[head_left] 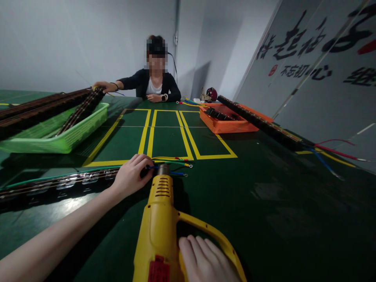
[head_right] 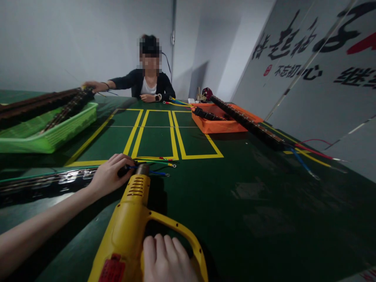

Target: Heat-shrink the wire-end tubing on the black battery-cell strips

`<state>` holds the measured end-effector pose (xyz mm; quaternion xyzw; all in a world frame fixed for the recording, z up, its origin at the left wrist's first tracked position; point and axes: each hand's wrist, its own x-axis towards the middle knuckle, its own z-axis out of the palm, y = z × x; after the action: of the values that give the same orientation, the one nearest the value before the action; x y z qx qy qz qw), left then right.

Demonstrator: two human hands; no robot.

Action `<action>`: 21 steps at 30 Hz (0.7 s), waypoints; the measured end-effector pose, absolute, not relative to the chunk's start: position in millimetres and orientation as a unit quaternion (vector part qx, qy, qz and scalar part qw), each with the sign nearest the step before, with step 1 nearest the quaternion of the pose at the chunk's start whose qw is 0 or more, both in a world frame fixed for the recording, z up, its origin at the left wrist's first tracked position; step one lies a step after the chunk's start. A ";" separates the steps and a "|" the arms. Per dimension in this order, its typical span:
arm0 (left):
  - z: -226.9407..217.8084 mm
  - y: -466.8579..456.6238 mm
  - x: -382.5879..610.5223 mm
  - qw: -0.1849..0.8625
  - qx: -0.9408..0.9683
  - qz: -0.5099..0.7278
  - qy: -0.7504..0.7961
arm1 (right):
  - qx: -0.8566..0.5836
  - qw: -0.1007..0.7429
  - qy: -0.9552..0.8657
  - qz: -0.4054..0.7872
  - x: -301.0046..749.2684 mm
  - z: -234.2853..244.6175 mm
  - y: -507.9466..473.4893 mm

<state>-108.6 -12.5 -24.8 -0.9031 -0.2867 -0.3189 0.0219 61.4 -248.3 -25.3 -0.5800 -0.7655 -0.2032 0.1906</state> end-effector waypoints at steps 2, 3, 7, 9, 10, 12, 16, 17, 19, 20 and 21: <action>-24.3 -12.1 -110.5 0.024 -0.911 -0.304 -0.279 | -0.588 0.197 -0.760 -0.192 53.1 -28.3 -244.7; -24.1 -11.9 -111.6 0.024 -0.914 -0.296 -0.275 | -0.592 0.196 -0.760 -0.182 49.9 -29.4 -243.2; -23.7 -11.2 -115.3 0.015 -0.923 -0.286 -0.258 | -0.595 0.188 -0.767 -0.150 45.2 -30.9 -240.5; -23.8 -10.7 -116.2 0.013 -0.924 -0.288 -0.250 | -0.589 0.185 -0.774 -0.143 47.1 -30.6 -241.1; -23.9 -10.4 -116.3 0.014 -0.925 -0.288 -0.247 | -0.585 0.185 -0.777 -0.141 48.7 -30.3 -241.5; -23.9 -9.6 -116.2 0.015 -0.927 -0.287 -0.242 | -0.582 0.187 -0.779 -0.140 52.5 -29.6 -242.2; -23.6 -5.4 -117.7 0.014 -0.930 -0.287 -0.231 | -0.576 0.202 -0.777 -0.154 60.9 -27.4 -242.3; -23.3 -3.7 -119.0 0.013 -0.930 -0.289 -0.225 | -0.575 0.206 -0.775 -0.160 63.1 -26.4 -242.3; -22.4 0.4 -122.8 0.011 -0.934 -0.290 -0.210 | -0.570 0.212 -0.777 -0.166 67.9 -23.5 -242.9; -21.9 2.3 -124.9 0.010 -0.935 -0.290 -0.204 | -0.566 0.211 -0.780 -0.166 70.6 -21.8 -243.8; -21.4 4.0 -127.0 0.009 -0.936 -0.289 -0.201 | -0.563 0.211 -0.782 -0.165 73.7 -20.1 -245.1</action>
<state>-127.0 4.0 -21.4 -0.9358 -0.2010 -0.2894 0.0093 73.7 -245.1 -20.1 -0.5626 -0.7821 -0.1650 0.2110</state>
